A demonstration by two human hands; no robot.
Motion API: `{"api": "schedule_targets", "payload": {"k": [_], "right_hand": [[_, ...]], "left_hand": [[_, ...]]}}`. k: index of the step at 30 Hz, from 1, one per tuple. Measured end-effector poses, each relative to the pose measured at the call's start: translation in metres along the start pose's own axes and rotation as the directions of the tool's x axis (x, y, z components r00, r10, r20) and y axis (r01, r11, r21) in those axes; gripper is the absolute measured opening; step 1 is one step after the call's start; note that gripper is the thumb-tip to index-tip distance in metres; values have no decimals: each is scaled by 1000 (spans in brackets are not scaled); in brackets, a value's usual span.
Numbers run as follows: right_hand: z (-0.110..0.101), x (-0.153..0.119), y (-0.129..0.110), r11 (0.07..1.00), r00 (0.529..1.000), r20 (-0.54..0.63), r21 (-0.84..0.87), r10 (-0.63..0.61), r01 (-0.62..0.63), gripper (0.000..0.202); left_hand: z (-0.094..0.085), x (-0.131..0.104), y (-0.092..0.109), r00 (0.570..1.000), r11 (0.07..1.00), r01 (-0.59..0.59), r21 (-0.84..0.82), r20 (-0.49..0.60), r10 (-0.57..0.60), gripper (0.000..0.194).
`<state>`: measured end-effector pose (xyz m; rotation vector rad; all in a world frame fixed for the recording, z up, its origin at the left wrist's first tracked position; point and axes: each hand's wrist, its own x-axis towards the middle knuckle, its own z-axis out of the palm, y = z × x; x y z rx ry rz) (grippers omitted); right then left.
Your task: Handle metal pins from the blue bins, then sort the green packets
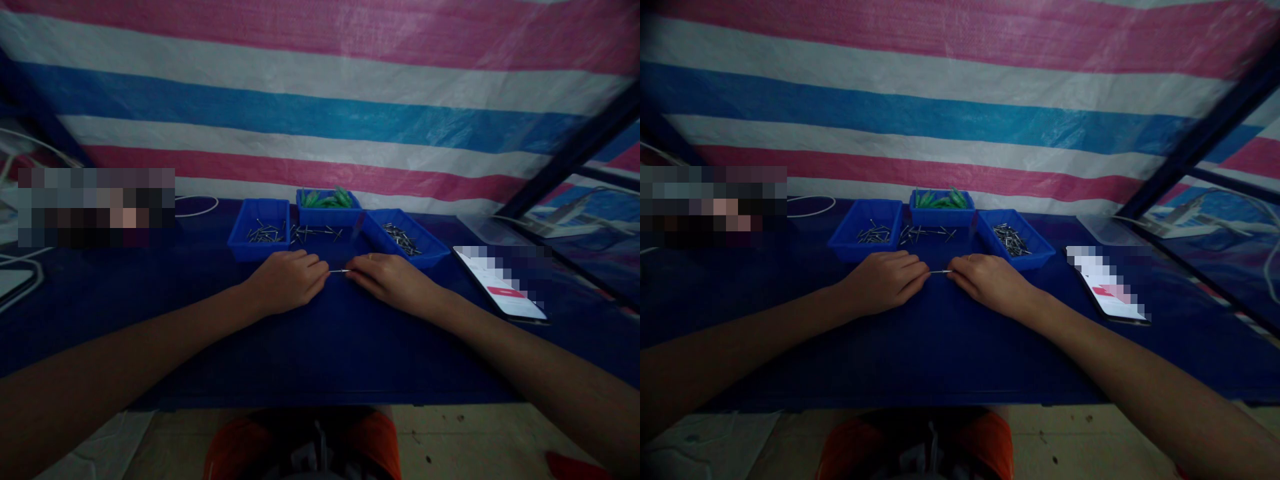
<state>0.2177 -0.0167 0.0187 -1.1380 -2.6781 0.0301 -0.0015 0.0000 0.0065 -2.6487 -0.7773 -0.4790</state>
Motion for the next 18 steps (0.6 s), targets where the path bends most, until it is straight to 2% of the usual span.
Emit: {"api": "schedule_targets", "payload": {"k": [4, 11, 18], "right_hand": [[-1, 0, -2, 1000, 1000, 11, -11, -9, 9, 26], [-3, 0, -4, 998, 998, -23, 38, 52, -51, 21], [-1, 0, -3, 1000, 1000, 16, -10, 15, -15, 21]], "left_hand": [[-1, 0, 0, 1000, 1000, 6, 1, -2, -6, 27], [-1, 0, 0, 1000, 1000, -8, -3, -10, 8, 27], [0, 0, 0, 1000, 1000, 2, -14, 2, -2, 26]]}}
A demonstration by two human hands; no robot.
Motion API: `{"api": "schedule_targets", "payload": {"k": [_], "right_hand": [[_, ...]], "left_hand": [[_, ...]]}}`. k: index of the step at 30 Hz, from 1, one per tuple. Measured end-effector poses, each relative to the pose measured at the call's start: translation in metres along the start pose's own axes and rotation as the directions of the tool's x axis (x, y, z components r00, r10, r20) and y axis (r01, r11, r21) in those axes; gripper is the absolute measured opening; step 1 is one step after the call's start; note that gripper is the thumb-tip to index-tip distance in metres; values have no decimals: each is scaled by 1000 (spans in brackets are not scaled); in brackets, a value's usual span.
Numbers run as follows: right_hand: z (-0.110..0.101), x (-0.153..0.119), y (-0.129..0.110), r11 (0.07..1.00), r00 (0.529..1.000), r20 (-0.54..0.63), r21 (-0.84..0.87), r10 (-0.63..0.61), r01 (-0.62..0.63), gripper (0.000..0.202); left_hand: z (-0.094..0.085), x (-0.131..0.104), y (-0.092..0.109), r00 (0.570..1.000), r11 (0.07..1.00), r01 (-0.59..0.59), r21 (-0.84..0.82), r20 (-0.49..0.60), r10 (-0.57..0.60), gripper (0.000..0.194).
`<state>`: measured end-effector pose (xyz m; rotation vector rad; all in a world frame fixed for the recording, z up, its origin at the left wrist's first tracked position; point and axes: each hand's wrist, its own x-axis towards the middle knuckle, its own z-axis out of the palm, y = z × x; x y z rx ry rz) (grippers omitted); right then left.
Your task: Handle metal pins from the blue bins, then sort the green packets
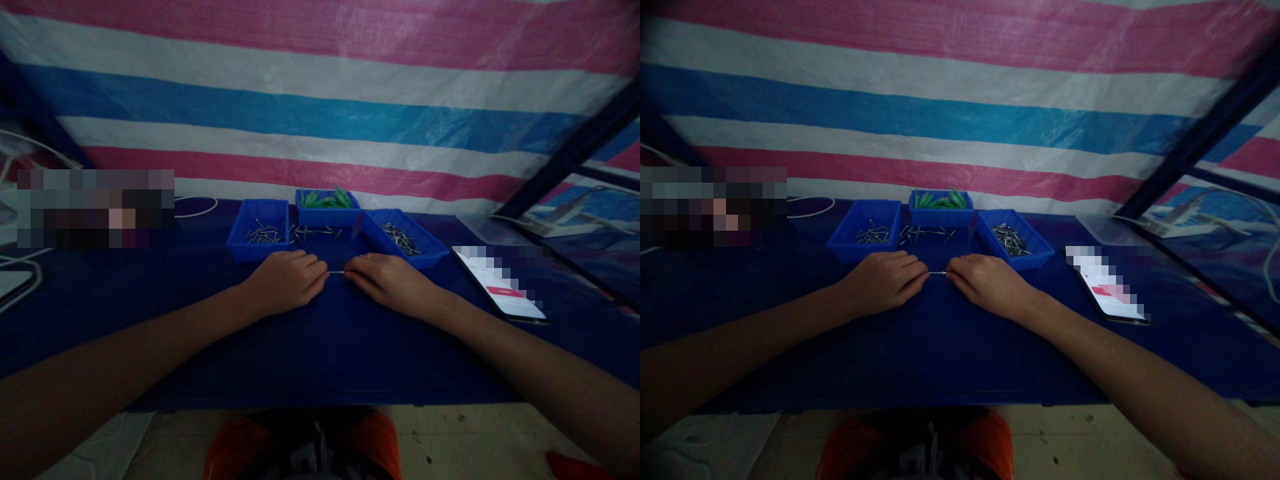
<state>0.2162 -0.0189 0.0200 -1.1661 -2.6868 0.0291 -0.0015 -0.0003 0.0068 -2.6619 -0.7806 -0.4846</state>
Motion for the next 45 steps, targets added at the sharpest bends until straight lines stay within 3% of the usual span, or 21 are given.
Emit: {"api": "schedule_targets", "payload": {"k": [36, 45], "right_hand": [[-2, 0, -3, 1000, 999, -37, -6, 29, -29, 23], [-3, -1, -5, 999, 999, -38, -14, 38, -39, 23]], "left_hand": [[1, 1, 1, 999, 1000, 19, 12, -26, -18, 26], [5, -1, -2, 998, 999, -20, 47, -50, 22, 27]]}}
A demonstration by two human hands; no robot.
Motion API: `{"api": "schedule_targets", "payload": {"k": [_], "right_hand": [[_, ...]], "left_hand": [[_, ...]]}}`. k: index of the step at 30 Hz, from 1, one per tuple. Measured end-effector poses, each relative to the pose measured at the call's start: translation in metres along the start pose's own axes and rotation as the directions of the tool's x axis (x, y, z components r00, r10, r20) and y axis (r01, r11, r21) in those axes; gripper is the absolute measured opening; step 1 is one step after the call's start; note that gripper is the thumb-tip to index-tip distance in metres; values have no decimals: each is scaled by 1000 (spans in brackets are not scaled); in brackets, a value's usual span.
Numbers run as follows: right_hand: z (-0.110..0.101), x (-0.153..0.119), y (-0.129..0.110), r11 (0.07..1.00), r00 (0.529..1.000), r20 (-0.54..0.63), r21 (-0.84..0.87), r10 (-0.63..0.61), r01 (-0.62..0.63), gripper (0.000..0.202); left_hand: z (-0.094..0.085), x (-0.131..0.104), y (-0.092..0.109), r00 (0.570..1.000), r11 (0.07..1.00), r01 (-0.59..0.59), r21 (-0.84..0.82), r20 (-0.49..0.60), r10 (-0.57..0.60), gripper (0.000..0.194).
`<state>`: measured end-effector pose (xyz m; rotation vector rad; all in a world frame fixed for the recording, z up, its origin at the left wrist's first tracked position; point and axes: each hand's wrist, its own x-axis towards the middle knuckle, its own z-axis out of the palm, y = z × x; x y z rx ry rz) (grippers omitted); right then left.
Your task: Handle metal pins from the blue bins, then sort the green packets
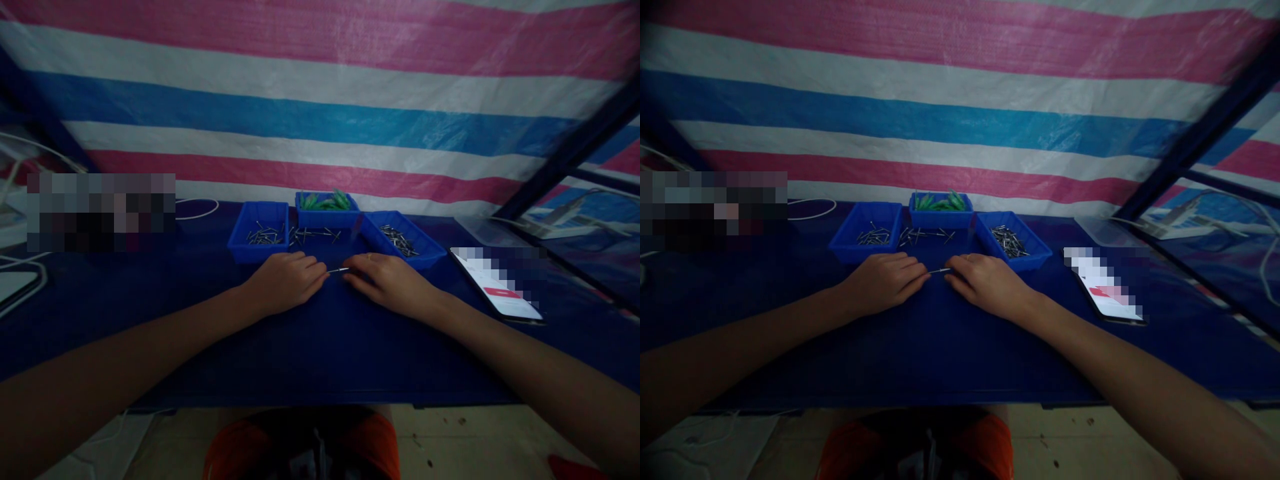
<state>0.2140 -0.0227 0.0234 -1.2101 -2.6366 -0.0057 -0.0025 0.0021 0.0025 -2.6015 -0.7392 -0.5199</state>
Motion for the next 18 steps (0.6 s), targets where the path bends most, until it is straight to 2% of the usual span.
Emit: {"api": "schedule_targets", "payload": {"k": [6, 18], "right_hand": [[0, 0, 2, 1000, 999, -32, 30, 2, -1, 21], [1, 1, 1, 1000, 1000, 13, -7, -3, 3, 24]], "left_hand": [[-2, 2, 1, 1000, 1000, -3, -5, 12, 3, 28], [-4, 2, 1, 998, 998, 52, -35, 24, -52, 23]]}}
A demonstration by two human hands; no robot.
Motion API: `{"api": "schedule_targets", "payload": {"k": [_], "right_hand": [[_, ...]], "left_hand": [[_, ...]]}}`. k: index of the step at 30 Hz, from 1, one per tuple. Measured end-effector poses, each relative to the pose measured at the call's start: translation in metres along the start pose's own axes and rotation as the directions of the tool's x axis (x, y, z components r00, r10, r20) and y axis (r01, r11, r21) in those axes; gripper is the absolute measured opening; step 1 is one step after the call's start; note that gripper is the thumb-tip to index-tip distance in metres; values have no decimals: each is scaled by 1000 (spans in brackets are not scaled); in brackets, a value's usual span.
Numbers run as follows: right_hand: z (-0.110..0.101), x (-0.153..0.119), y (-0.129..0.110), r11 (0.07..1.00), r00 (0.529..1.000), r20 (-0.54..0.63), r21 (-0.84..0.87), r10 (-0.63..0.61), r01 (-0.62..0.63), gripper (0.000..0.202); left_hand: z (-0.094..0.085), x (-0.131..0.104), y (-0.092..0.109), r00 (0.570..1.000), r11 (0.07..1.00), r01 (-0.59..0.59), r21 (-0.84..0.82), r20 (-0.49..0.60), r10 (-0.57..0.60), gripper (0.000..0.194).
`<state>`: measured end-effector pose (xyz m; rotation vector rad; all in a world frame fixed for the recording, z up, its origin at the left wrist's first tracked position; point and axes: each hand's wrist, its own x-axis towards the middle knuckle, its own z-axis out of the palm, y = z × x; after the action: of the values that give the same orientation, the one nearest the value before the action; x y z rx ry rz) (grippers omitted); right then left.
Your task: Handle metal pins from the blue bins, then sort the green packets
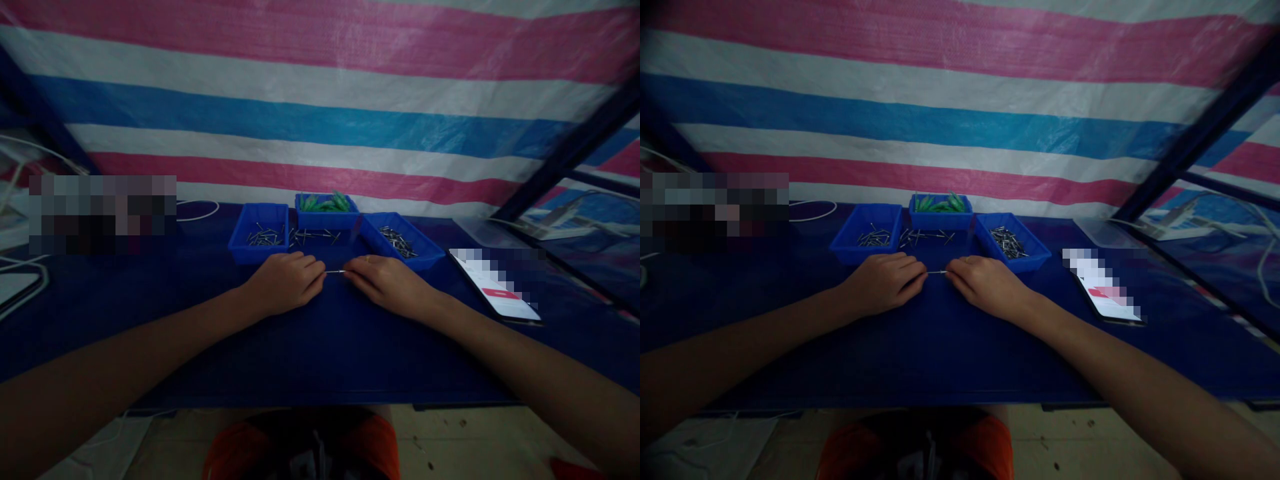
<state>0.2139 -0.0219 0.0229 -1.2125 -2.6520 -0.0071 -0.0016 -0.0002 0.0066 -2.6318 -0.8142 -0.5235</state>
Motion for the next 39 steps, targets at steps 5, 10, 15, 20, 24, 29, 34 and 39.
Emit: {"api": "schedule_targets", "payload": {"k": [5, 10, 15, 20, 24, 29, 34, 39], "right_hand": [[2, 0, 2, 998, 998, 21, 6, -55, 55, 25], [2, 0, -1, 994, 993, 23, 16, -112, 111, 27], [0, 0, -3, 989, 989, 25, 19, -148, 147, 27], [0, 0, -4, 985, 984, 48, 32, -173, 171, 27], [-1, 0, -4, 983, 980, 72, 46, -183, 180, 27], [-3, -1, -5, 983, 981, 72, 44, -181, 178, 28], [-3, -2, -6, 984, 981, 75, 46, -178, 175, 26], [-3, -2, -7, 986, 985, 56, 39, -162, 160, 29]], "left_hand": [[-1, 0, -1, 998, 999, -37, -13, -60, 36, 23], [-1, 0, -2, 972, 985, -172, 9, -159, 171, 22], [-2, 0, -2, 958, 970, -244, 5, -151, 242, 21], [-2, -1, -3, 945, 951, -304, -48, -139, 295, 21], [-4, -2, -3, 921, 921, -378, -95, -136, 364, 19], [-6, -1, -1, 926, 917, -374, -137, -102, 362, 17], [-4, -1, 1, 952, 944, -301, -131, -96, 290, 12], [-1, -1, 0, 975, 978, -205, -28, -93, 202, 17]]}}
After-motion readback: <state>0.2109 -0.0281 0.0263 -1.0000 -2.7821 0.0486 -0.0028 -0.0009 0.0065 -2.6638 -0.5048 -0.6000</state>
